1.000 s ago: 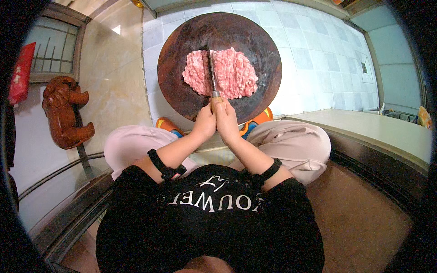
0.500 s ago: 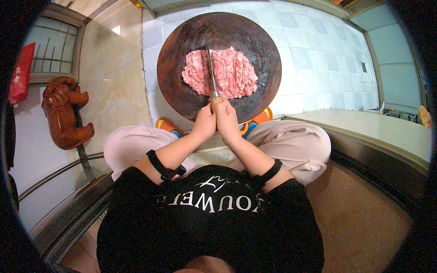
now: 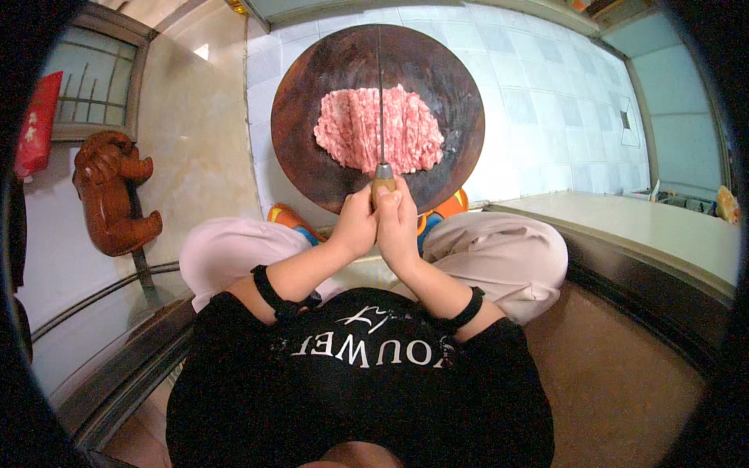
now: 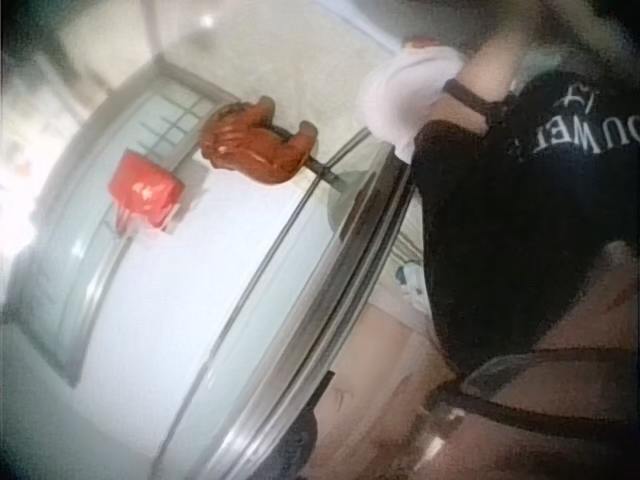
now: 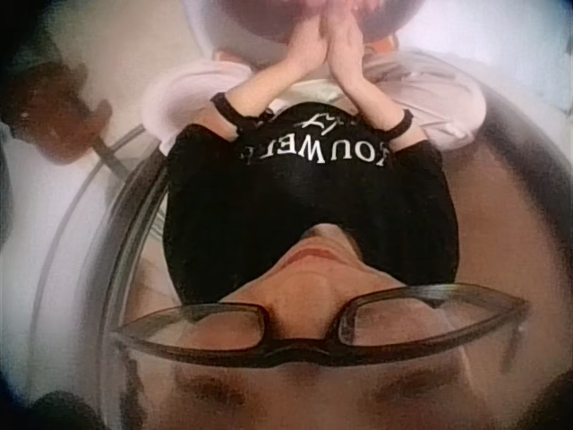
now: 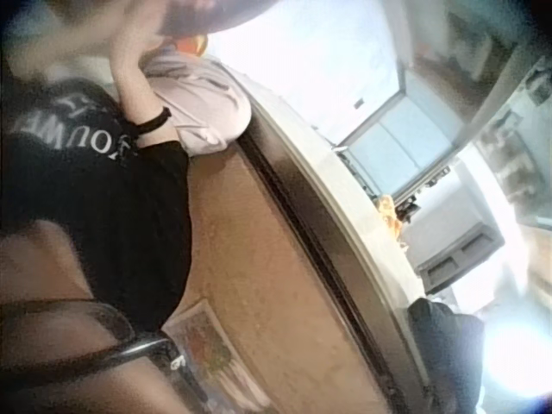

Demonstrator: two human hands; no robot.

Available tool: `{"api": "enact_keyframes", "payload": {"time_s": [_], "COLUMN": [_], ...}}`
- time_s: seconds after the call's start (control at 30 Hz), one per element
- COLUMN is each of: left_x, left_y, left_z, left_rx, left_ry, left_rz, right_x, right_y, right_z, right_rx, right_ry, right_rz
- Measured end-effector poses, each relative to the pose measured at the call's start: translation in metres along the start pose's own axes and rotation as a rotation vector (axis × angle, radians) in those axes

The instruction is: The person sits cross-legged on the floor and uses a cleaver to repeatedly chop ground meat on a round wooden cutting board. The meat is minced into a finer consistency and remains on the board.

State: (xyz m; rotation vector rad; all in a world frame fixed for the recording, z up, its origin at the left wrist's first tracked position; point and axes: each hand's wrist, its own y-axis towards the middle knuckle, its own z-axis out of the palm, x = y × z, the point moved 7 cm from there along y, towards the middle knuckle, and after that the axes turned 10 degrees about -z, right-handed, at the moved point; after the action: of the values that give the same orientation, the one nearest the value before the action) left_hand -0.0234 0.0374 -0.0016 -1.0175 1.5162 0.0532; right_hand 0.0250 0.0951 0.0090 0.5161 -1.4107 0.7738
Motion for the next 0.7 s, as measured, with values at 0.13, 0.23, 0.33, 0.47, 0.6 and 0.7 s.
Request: {"api": "enact_keyframes", "payload": {"time_s": [0.13, 0.23, 0.33, 0.47, 0.6, 0.7], "left_x": [-0.002, -0.003, -0.003, 0.004, 0.003, 0.004], "left_y": [0.001, 0.001, 0.001, 0.003, 0.002, 0.002], "left_z": [-0.006, -0.005, -0.006, -0.009, -0.009, -0.012], "left_rx": [-0.028, -0.018, -0.033, -0.08, -0.059, -0.087], "left_ry": [-0.129, -0.082, -0.08, -0.095, -0.075, -0.114], "left_rz": [-0.014, -0.004, 0.026, -0.014, -0.003, -0.04], "right_x": [0.0, 0.003, 0.006, 0.0, 0.004, 0.002], "right_y": [0.001, 0.003, 0.005, 0.004, 0.005, 0.005], "right_z": [-0.001, -0.001, 0.003, 0.005, 0.007, 0.008], "right_rx": [-0.041, -0.052, 0.003, -0.014, 0.018, 0.031], "right_ry": [-0.01, -0.029, -0.039, 0.04, -0.004, 0.028], "right_rz": [0.041, 0.028, -0.018, 0.038, -0.041, -0.027]}}
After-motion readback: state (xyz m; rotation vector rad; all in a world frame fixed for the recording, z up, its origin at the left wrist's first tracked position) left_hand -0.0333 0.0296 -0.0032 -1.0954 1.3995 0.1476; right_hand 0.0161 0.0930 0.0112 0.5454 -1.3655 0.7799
